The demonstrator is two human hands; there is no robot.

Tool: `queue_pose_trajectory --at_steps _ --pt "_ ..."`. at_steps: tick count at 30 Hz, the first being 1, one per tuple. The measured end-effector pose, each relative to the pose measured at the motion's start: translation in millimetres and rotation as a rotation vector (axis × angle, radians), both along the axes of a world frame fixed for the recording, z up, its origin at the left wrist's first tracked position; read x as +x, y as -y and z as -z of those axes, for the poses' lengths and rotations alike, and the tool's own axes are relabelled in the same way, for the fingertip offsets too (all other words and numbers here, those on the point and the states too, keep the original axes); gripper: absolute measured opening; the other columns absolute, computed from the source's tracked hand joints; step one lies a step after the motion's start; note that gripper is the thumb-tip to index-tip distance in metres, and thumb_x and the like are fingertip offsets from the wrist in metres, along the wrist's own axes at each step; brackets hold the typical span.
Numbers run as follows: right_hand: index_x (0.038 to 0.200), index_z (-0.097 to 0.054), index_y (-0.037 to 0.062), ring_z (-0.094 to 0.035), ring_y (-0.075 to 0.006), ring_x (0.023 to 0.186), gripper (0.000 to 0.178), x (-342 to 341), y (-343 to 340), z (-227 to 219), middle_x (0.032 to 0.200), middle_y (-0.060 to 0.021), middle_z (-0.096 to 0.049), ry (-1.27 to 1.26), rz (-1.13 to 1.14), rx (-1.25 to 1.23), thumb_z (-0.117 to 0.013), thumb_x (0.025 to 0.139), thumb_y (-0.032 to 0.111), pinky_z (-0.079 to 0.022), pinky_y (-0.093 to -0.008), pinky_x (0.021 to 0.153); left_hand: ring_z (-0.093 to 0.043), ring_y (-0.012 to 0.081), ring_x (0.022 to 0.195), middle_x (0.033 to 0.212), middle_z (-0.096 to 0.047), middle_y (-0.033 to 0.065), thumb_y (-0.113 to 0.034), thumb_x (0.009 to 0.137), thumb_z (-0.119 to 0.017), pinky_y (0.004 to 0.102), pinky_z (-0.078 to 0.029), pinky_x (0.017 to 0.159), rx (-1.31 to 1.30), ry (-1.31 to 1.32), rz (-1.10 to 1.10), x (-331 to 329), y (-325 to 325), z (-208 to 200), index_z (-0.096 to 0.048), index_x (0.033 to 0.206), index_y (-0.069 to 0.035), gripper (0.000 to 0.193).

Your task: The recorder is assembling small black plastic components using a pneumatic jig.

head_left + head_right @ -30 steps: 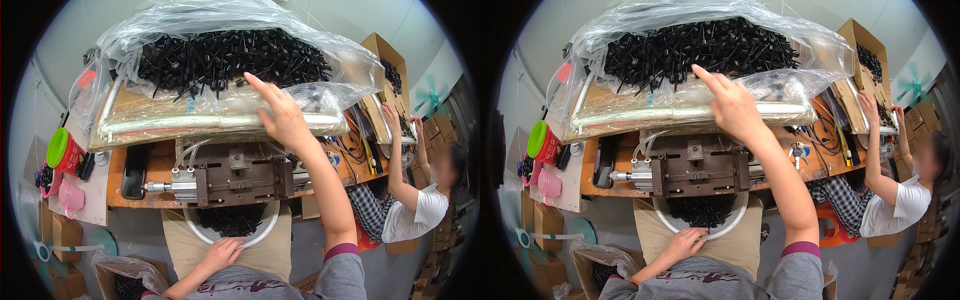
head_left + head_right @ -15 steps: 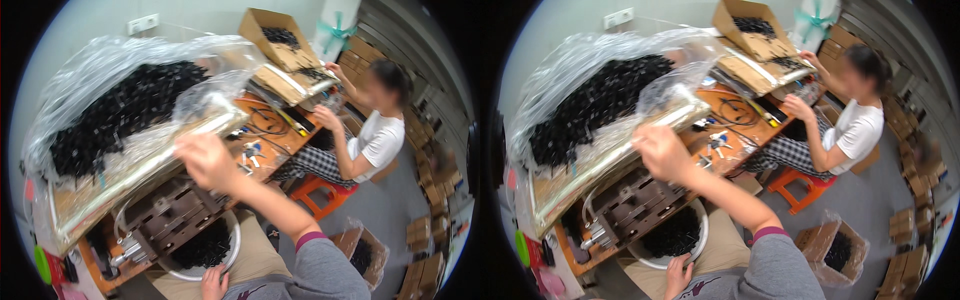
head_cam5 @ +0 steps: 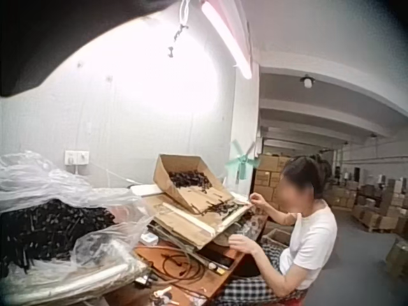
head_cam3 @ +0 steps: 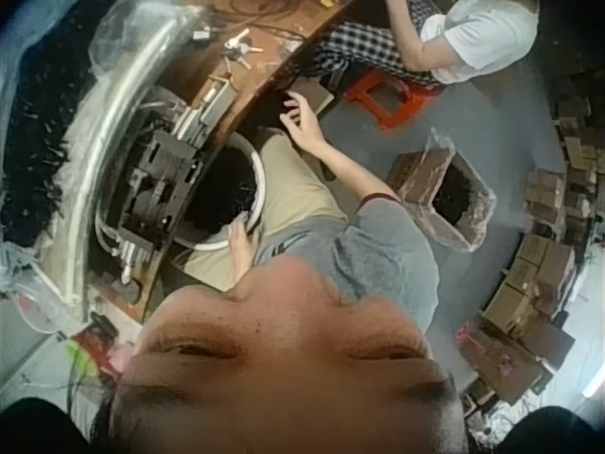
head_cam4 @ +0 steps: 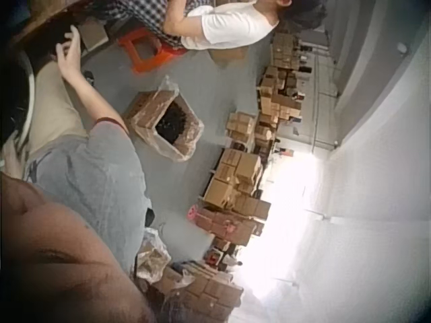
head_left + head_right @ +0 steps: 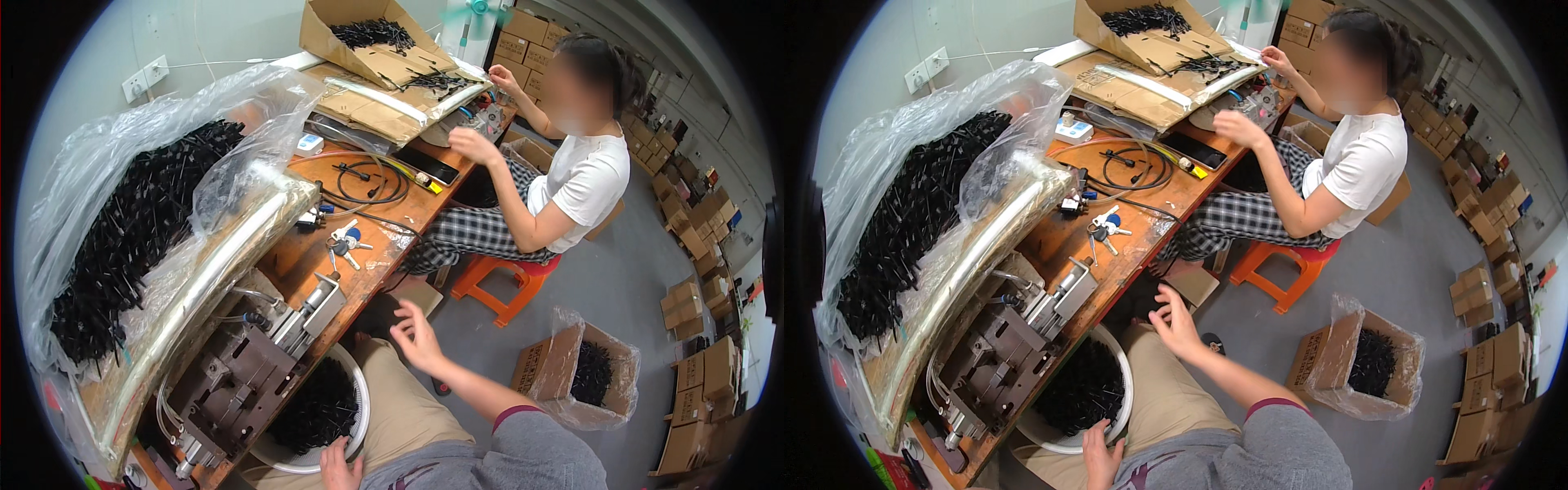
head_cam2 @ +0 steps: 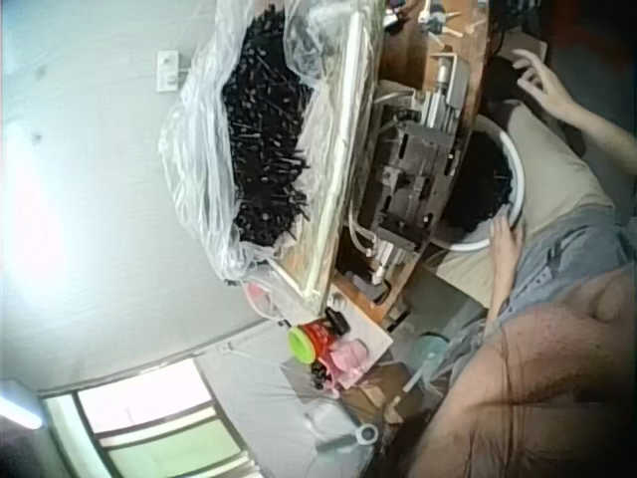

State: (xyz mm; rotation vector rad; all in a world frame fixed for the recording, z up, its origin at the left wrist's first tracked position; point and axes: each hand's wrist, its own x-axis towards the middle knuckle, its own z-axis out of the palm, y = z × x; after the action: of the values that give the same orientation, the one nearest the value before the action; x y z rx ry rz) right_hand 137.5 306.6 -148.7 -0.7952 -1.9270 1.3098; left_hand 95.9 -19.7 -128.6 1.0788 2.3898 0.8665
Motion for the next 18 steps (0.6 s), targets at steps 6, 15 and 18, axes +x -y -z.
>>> queue_pose_trajectory --at_steps 6,15,18 --pt "0.140 -0.031 0.0038 -0.061 -0.0231 0.092 0.052 14 -125 -2 0.112 -0.0142 -0.058 -0.033 0.566 0.429 -0.054 0.094 0.014 -0.049 -0.0360 0.084 -0.053 0.0445 0.104 0.113 -0.057 0.0284 -0.009 0.083 -0.064 0.0476 -0.044 0.090 -0.270 -0.002 0.057 -1 -1 0 -0.054 0.121 0.005 0.041" --pt "0.136 -0.035 0.0027 -0.065 -0.0233 0.079 0.063 26 7 97 0.113 -0.0180 -0.056 0.343 0.134 -0.277 -0.066 0.083 0.011 -0.051 -0.0355 0.076 -0.057 0.0385 0.098 0.104 -0.062 0.0218 -0.008 0.078 -0.064 0.0443 -0.046 0.084 -0.227 -0.069 0.070 -11 9 34 -0.061 0.111 0.000 0.034" --pt "0.134 -0.037 0.0007 -0.062 -0.0225 0.095 0.054 21 17 57 0.110 -0.0150 -0.058 0.344 -0.107 -0.096 -0.062 0.089 0.017 -0.050 -0.0334 0.081 -0.060 0.0320 0.080 0.086 -0.065 0.0112 -0.005 0.061 -0.067 0.0436 -0.050 0.072 -0.092 -0.244 0.077 -11 23 63 -0.067 0.093 -0.004 0.032"
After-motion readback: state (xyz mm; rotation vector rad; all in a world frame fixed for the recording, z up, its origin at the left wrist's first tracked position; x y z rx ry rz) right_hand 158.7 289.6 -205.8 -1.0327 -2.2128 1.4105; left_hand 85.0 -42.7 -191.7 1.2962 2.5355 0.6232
